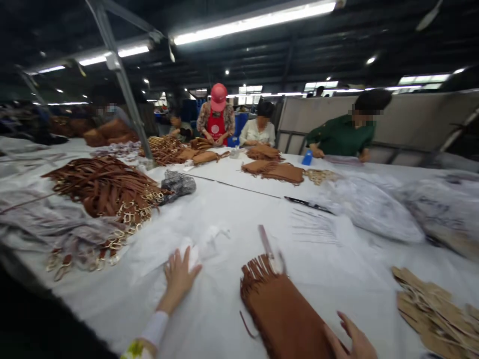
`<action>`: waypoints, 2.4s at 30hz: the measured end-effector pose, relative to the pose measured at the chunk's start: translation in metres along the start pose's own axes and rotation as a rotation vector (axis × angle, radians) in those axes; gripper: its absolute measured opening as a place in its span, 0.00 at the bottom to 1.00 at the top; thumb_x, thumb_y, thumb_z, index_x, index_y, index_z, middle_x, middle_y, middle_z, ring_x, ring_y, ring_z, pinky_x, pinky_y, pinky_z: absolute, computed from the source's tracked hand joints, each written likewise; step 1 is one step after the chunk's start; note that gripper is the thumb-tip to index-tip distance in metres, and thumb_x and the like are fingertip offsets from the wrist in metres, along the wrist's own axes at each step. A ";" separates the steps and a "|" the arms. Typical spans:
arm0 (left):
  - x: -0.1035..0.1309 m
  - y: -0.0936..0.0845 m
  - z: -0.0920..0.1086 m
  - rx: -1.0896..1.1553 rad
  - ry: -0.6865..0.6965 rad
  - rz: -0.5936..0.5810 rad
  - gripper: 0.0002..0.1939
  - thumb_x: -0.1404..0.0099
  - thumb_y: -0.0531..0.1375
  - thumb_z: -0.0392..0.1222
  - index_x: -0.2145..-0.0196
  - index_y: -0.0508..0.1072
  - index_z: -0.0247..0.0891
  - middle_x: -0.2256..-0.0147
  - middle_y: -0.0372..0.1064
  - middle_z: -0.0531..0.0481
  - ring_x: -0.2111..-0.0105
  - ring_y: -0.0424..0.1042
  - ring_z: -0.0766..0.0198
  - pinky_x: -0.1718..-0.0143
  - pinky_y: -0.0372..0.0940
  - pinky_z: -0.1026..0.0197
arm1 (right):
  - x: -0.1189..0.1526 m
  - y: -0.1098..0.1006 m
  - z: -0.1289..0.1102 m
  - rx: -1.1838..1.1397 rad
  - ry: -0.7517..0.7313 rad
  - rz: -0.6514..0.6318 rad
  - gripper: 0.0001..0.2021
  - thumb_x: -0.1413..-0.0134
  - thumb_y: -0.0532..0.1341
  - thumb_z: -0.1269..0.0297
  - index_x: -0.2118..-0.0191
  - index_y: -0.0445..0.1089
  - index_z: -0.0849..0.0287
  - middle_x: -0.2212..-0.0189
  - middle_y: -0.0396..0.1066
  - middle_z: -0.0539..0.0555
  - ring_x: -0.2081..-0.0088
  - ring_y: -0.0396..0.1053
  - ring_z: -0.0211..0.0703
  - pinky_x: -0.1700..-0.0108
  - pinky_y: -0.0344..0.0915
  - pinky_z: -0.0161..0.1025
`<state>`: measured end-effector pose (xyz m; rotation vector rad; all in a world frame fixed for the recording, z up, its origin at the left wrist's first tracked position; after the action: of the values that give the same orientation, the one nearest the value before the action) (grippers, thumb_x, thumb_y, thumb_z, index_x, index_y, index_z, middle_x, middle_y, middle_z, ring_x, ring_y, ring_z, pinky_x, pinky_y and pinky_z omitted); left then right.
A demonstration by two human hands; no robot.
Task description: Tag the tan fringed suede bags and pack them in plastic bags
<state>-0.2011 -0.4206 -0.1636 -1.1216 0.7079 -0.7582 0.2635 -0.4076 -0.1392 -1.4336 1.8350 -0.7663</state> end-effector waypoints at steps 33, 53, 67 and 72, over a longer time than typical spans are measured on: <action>0.130 -0.022 0.013 1.898 -0.810 -0.626 0.18 0.32 0.52 0.54 0.53 0.64 0.37 0.55 0.72 0.36 0.60 0.76 0.57 0.60 0.71 0.56 | 0.107 0.005 -0.061 0.372 -1.037 0.125 0.19 0.42 0.47 0.79 0.55 0.71 0.59 0.69 0.68 0.56 0.68 0.63 0.44 0.67 0.60 0.39; 0.069 -0.035 0.075 0.666 0.673 -0.651 0.20 0.53 0.58 0.23 0.63 0.73 0.41 0.52 0.69 0.45 0.39 0.54 0.47 0.36 0.24 0.38 | 0.136 0.042 -0.032 0.113 -0.788 0.058 0.20 0.45 0.49 0.79 0.51 0.68 0.57 0.66 0.66 0.56 0.65 0.64 0.44 0.64 0.69 0.42; 0.171 -0.035 -0.044 1.311 -0.327 -1.186 0.22 0.44 0.64 0.57 0.60 0.66 0.40 0.72 0.70 0.52 0.89 0.48 0.78 0.87 0.41 0.70 | 0.141 0.056 -0.062 -0.060 -0.611 -0.018 0.17 0.48 0.52 0.78 0.55 0.69 0.58 0.67 0.66 0.55 0.64 0.66 0.45 0.63 0.69 0.43; 0.189 -0.041 -0.032 1.023 0.016 -0.937 0.20 0.43 0.62 0.55 0.58 0.72 0.39 0.76 0.72 0.53 0.79 0.68 0.63 0.77 0.58 0.64 | 0.142 0.061 -0.068 -0.053 -0.619 -0.040 0.16 0.47 0.52 0.78 0.55 0.69 0.58 0.67 0.66 0.55 0.65 0.65 0.45 0.63 0.69 0.43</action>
<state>-0.1285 -0.6024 -0.1551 -0.4236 -0.2950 -1.6640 0.1505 -0.5301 -0.1686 -1.5269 1.3554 -0.2422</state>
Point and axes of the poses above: each hand's wrist, its own x-axis away from the middle knuckle, its own y-axis out of the palm, z = x × y, the point moved 1 cm from there along -x, towards the middle knuckle
